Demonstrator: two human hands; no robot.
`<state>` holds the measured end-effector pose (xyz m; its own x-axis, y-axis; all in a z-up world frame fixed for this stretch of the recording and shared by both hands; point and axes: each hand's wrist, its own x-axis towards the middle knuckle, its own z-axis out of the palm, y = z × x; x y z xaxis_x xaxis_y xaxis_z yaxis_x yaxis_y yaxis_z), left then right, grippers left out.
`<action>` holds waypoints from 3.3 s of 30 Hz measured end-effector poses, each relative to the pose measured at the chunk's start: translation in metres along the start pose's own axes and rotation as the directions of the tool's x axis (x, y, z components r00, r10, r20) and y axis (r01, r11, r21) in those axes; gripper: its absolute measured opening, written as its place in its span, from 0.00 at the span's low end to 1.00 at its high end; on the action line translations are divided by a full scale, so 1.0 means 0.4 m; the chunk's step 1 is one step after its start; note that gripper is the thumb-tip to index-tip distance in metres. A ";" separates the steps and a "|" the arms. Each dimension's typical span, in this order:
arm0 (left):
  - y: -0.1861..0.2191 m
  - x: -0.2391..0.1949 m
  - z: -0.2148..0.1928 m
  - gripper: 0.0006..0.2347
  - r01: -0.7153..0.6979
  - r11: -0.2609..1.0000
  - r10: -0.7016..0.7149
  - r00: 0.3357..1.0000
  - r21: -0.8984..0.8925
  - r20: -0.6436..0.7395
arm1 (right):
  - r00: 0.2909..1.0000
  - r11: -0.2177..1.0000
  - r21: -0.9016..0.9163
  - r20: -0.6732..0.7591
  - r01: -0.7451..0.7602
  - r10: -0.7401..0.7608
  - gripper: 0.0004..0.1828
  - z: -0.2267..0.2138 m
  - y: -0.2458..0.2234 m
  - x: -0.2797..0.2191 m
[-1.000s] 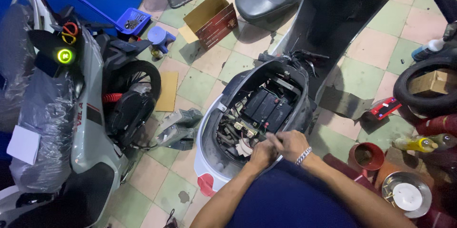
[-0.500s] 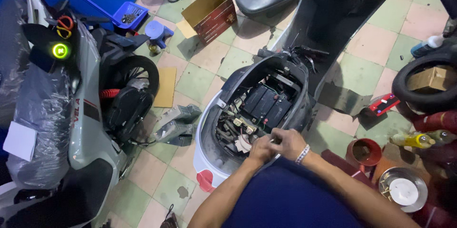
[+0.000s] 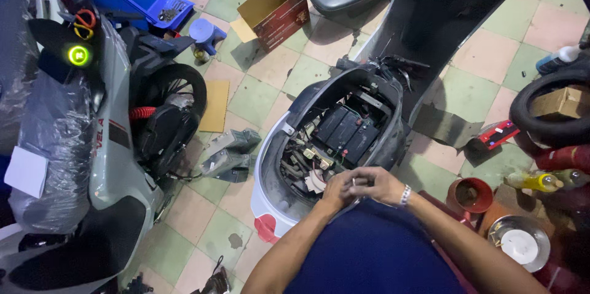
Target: The person works on the rear section of a scooter with the seat removed, using a screwdriver to tighten screws on the taillight assembly and internal components. They also use a power drill to work on the underside of the scooter's body.
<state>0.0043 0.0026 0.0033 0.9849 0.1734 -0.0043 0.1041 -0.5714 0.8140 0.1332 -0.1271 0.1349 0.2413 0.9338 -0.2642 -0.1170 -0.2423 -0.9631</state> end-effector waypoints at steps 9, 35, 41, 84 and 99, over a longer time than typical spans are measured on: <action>-0.009 -0.010 0.020 0.10 0.207 0.977 -0.210 0.976 0.052 0.061 | 0.844 0.875 -0.073 -0.313 -0.479 0.436 0.27 0.010 0.038 0.045; -0.008 -0.022 -0.009 0.13 -0.074 0.992 0.069 0.996 -0.099 -0.047 | 0.970 0.857 0.460 0.045 -0.231 0.237 0.19 0.000 0.072 -0.009; -0.006 -0.003 0.010 0.11 0.185 0.983 -0.186 0.974 0.016 0.128 | 0.919 0.710 -0.696 -0.208 0.103 -0.336 0.20 0.011 0.059 -0.001; 0.046 -0.036 -0.045 0.10 -0.057 0.993 0.051 0.997 -0.100 -0.054 | 0.777 0.399 -0.915 -0.293 -0.060 -0.556 0.09 0.140 0.017 -0.060; 0.021 0.099 -0.384 0.10 0.394 0.919 -0.371 0.838 -0.025 -0.400 | 0.826 0.530 -0.689 0.181 0.494 -0.534 0.07 -0.028 -0.290 0.412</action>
<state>0.0230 0.1279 0.0991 0.7315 0.6779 -0.0731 0.4806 -0.4365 0.7606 0.1975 0.0520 0.2025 0.0875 0.9483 0.3050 0.7209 0.1510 -0.6764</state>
